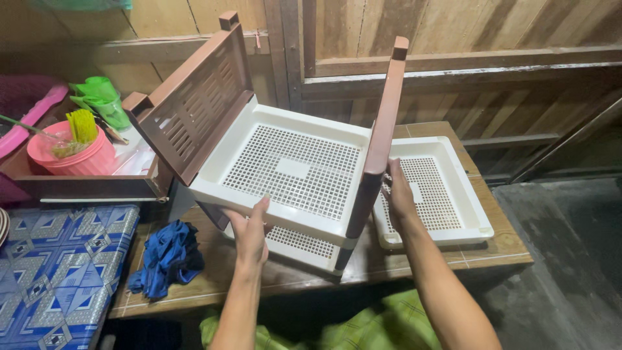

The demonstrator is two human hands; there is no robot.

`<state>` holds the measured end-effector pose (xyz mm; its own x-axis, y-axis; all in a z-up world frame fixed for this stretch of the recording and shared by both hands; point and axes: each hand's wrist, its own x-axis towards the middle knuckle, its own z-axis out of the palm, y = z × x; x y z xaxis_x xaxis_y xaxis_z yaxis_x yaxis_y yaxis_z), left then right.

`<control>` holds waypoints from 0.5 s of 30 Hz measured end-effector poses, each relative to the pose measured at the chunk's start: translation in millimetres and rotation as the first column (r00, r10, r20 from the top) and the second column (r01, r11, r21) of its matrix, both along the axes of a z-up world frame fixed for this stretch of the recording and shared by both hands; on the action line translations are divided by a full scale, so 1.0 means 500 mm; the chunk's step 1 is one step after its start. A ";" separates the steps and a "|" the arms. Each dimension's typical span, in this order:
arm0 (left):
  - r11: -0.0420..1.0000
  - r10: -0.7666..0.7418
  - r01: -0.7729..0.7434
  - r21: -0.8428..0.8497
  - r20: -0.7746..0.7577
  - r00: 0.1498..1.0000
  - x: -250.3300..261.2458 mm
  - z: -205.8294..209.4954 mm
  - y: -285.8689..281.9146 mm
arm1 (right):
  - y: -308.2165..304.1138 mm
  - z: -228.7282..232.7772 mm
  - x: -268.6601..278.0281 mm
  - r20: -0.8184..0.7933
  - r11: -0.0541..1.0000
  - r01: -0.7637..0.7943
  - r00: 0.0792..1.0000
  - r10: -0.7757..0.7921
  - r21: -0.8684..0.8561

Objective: The person assembles a three-tier plastic dish rack by attaching brown side panels to white trays and stacking them. They then disassemble the rack by removing the panels and trays, placing the parts on the table.

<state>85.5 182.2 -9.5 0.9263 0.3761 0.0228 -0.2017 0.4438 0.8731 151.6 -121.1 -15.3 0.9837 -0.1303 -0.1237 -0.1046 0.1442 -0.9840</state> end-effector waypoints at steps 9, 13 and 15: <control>0.971 -0.179 0.216 0.099 -0.294 0.939 0.047 0.022 0.106 | -0.057 -0.057 0.197 0.159 0.992 -0.106 0.983 0.094 0.070; 0.950 -0.237 0.277 0.142 -0.250 0.939 0.089 0.032 0.146 | -0.065 -0.065 0.165 0.228 0.985 -0.149 0.965 0.126 0.085; 0.940 -0.272 0.309 0.143 -0.226 0.935 0.110 0.037 0.162 | -0.060 -0.070 0.139 0.258 0.989 -0.133 0.960 0.111 0.069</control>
